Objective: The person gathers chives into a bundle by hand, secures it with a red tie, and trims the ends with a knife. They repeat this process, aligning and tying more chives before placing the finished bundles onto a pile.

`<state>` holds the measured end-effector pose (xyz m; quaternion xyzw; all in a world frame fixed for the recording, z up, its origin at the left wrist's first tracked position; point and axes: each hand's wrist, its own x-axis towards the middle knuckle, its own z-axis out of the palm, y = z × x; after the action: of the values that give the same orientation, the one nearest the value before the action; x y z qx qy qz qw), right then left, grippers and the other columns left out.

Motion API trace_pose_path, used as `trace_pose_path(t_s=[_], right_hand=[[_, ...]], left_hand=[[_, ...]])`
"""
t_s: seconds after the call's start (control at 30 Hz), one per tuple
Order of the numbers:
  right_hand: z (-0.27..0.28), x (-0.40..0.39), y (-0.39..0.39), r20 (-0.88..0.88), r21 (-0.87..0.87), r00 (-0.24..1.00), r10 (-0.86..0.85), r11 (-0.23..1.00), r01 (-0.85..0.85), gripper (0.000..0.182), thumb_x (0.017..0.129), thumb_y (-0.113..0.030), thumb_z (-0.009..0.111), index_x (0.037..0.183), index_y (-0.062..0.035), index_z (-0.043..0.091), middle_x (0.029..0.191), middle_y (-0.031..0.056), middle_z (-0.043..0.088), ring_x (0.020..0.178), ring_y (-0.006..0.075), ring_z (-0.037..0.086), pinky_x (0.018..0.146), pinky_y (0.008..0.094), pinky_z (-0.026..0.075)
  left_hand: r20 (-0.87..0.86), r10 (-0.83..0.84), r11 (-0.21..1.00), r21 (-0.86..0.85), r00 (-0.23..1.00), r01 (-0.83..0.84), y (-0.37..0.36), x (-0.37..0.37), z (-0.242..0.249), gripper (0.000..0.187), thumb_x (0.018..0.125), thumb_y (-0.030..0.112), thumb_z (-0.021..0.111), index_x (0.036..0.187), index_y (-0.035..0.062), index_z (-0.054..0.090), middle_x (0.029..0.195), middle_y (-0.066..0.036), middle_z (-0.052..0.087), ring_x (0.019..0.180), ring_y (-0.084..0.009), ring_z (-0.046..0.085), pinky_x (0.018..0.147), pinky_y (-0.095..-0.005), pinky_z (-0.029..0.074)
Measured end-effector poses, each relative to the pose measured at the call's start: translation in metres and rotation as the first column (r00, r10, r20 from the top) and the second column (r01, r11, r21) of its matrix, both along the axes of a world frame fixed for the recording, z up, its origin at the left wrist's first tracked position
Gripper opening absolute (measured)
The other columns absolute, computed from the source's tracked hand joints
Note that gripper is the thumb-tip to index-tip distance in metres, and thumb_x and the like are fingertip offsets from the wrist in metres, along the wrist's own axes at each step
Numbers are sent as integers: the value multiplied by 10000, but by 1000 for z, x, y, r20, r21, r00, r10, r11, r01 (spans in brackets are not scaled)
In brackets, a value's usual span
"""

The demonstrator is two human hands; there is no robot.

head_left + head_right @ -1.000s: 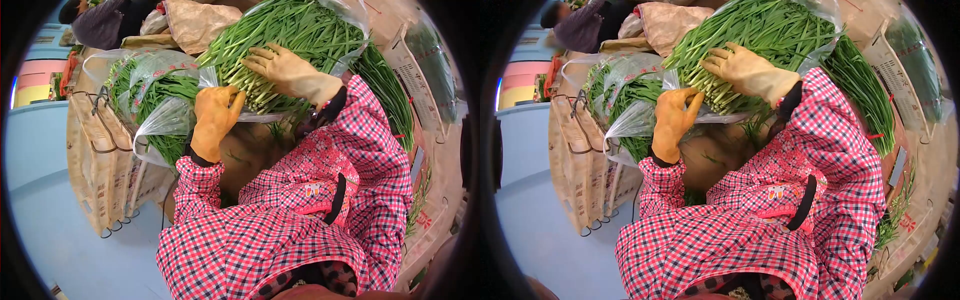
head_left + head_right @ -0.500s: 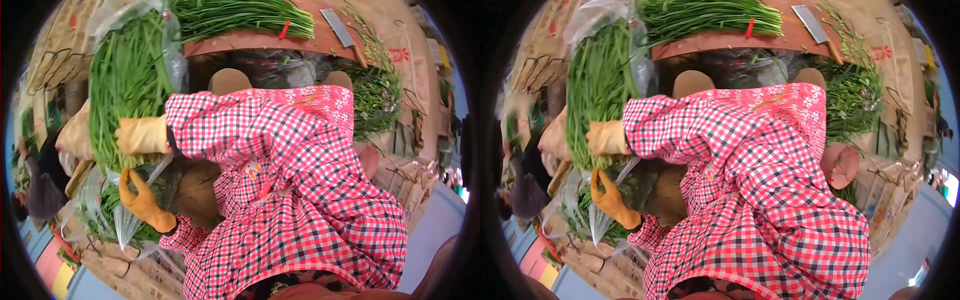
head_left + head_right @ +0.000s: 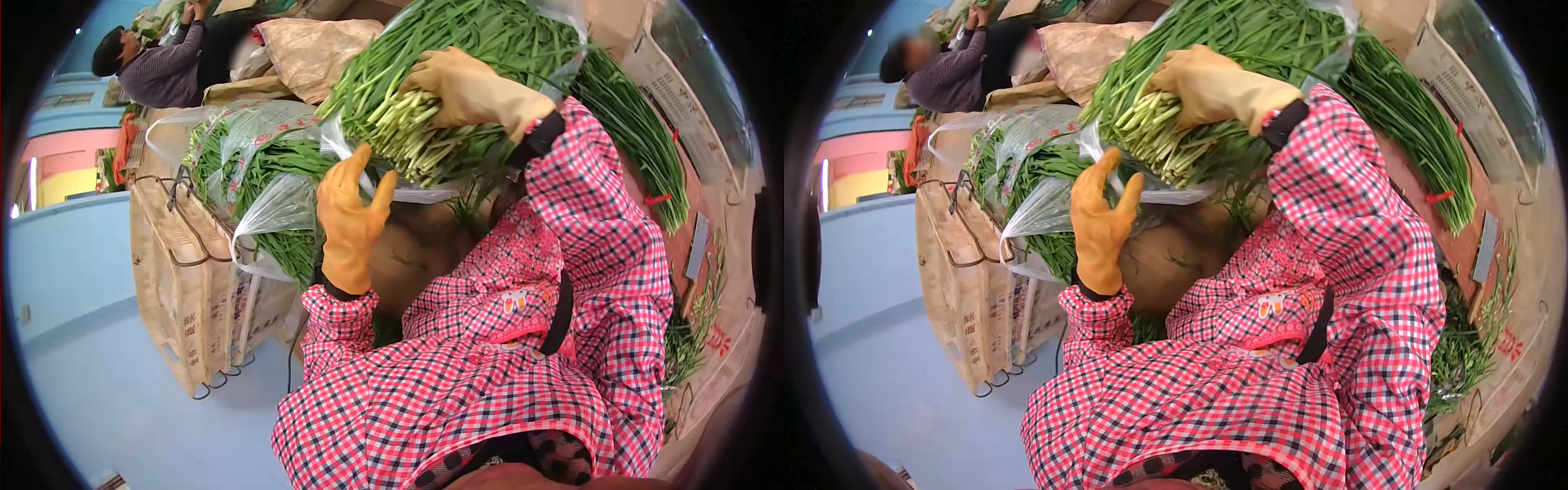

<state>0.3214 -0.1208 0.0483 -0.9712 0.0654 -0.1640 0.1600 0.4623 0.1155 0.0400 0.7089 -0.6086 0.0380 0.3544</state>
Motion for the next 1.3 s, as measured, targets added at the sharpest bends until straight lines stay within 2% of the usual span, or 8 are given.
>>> trace_pose_path(t_s=[0.17, 0.37, 0.57, 0.7, 0.77, 0.83, 0.97, 1.3], right_hand=[[24, -12, 2, 12, 76, 999, -39, 996, 38, 656, 630, -241, 843, 1246, -124, 651, 1090, 119, 689, 1099, 313, 605, 945, 433, 479], [18, -8, 6, -1, 41, 995, -96, 995, 96, 751, 656, -331, 828, 1340, -144, 579, 1102, 124, 659, 1101, 336, 580, 945, 461, 453], [44, 0, 29, -159, -436, 976, -147, 898, 64, 947, 562, -336, 900, 1414, -253, 496, 1432, 79, 514, 1355, 321, 441, 1097, 484, 373], [11, 9, 13, -77, -1, 997, -1, 1000, 1, 858, 612, -234, 843, 1399, -198, 505, 1277, 119, 611, 1252, 313, 533, 1080, 480, 389], [15, 4, 13, -8, 108, 998, -59, 992, 60, 730, 645, -166, 796, 1338, -160, 567, 1097, 145, 689, 1121, 334, 615, 1002, 445, 462], [0, -1, 6, 234, 170, 971, -52, 985, 12, 631, 656, -135, 781, 1265, -125, 616, 1026, 153, 689, 1023, 339, 637, 898, 411, 514], [17, -15, 0, 191, 485, 973, -132, 874, 24, 613, 668, -75, 786, 1258, -84, 619, 1026, 104, 709, 934, 226, 686, 851, 322, 542], [16, -14, -1, 277, 436, 950, -145, 900, 10, 412, 804, -56, 736, 1207, -43, 654, 973, 64, 693, 869, 120, 635, 818, 276, 528]], left_hand=[[-108, 80, 997, 4, 991, -80, -39, -9, 21, 755, 695, 208, 879, 1340, -6, 550, 1185, -206, 649, 1002, -334, 649, 811, -404, 532], [121, -256, 963, 114, 959, 243, -60, 19, -7, 499, 801, 174, 769, 1242, -12, 627, 1052, -144, 705, 777, -258, 686, 741, -326, 546], [-739, -18, 987, 94, 673, 129, -65, -2, 3, 437, 826, 53, 685, 1254, -15, 633, 1038, -37, 693, 902, -89, 635, 802, -252, 520], [-801, -127, 971, 20, 585, 238, -82, 7, -10, 364, 834, 5, 703, 1193, -11, 645, 1050, -69, 678, 936, -129, 635, 822, -263, 521], [-923, -247, 961, -194, 294, 197, -72, 2, 6, 453, 805, 130, 741, 1216, -23, 628, 1084, -136, 679, 971, -179, 642, 853, -318, 513], [-688, -96, 991, -134, 720, 4, -57, 20, 29, 496, 795, 165, 792, 1224, -15, 618, 1152, -131, 664, 1006, -210, 638, 878, -334, 508], [-370, -6, 998, 60, 929, 30, -33, 11, 57, 618, 753, 296, 844, 1233, -13, 608, 1141, -155, 671, 1009, -276, 647, 906, -385, 511], [448, -84, 952, 300, 890, -61, -78, -30, 23, 606, 734, 451, 797, 1159, 38, 670, 1113, -110, 654, 1052, -315, 601, 857, -419, 521]])
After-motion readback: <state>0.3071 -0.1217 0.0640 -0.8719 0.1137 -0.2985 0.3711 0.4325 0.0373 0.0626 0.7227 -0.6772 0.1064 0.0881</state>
